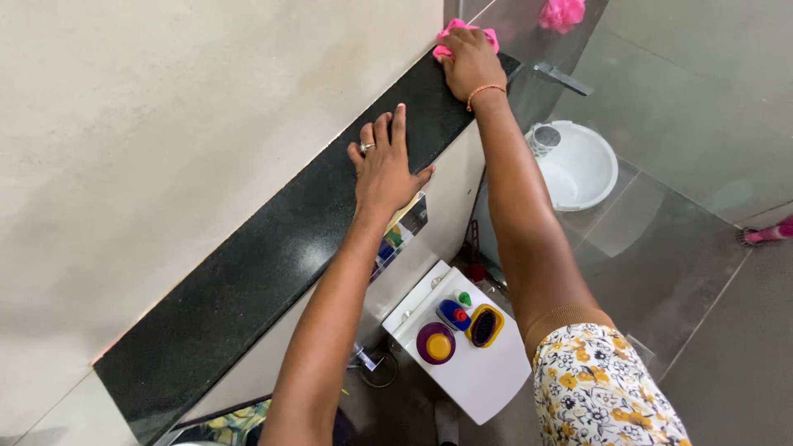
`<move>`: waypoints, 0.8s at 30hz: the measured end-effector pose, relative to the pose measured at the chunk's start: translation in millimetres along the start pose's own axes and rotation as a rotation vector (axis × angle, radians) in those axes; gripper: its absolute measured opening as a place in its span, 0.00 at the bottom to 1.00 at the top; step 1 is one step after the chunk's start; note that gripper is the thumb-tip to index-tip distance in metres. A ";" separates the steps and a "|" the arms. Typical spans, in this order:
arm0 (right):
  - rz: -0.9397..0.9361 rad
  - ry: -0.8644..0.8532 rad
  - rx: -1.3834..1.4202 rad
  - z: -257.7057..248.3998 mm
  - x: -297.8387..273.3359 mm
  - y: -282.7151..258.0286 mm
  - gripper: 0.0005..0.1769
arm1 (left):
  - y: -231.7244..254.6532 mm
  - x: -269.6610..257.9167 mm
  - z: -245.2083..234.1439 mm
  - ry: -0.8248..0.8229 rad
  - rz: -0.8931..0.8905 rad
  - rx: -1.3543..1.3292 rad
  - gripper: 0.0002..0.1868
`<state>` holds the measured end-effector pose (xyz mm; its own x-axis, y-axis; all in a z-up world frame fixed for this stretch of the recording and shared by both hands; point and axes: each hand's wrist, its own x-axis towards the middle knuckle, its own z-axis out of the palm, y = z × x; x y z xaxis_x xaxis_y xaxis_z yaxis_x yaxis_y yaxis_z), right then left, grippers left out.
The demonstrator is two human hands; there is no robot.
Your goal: Cleaning and wiping down a bathroom shelf using a pink cloth.
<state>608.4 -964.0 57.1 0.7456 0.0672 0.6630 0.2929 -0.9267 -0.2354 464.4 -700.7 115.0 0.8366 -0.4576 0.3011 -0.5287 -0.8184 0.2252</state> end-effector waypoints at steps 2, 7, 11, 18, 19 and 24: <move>0.044 0.023 -0.033 7.6 -0.6 -1.2 0.17 | 2.7 -1.9 0.0 0.011 0.010 0.013 0.62; 0.148 0.051 -0.144 -5.6 3.6 -19.7 0.19 | 5.6 -4.4 -1.0 0.109 0.081 0.054 0.62; 0.179 0.064 -0.150 -0.1 -1.8 -19.8 0.22 | 5.9 -5.3 0.4 0.125 0.090 0.111 0.62; 0.297 0.140 -0.221 -4.3 -21.2 -30.1 0.22 | 4.9 -5.6 2.5 0.116 0.019 0.085 0.65; 0.304 0.147 -0.222 -0.6 -22.9 -32.7 0.22 | 5.5 -5.5 1.7 0.117 0.029 0.088 0.65; 0.490 0.347 -0.500 18.5 -16.8 -43.0 0.22 | 6.5 -2.1 -2.7 0.075 -0.072 0.049 0.68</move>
<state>594.3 -918.4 42.9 0.4661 -0.4358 0.7699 -0.3873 -0.8830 -0.2653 458.8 -704.1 118.3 0.8580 -0.3714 0.3547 -0.4586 -0.8650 0.2037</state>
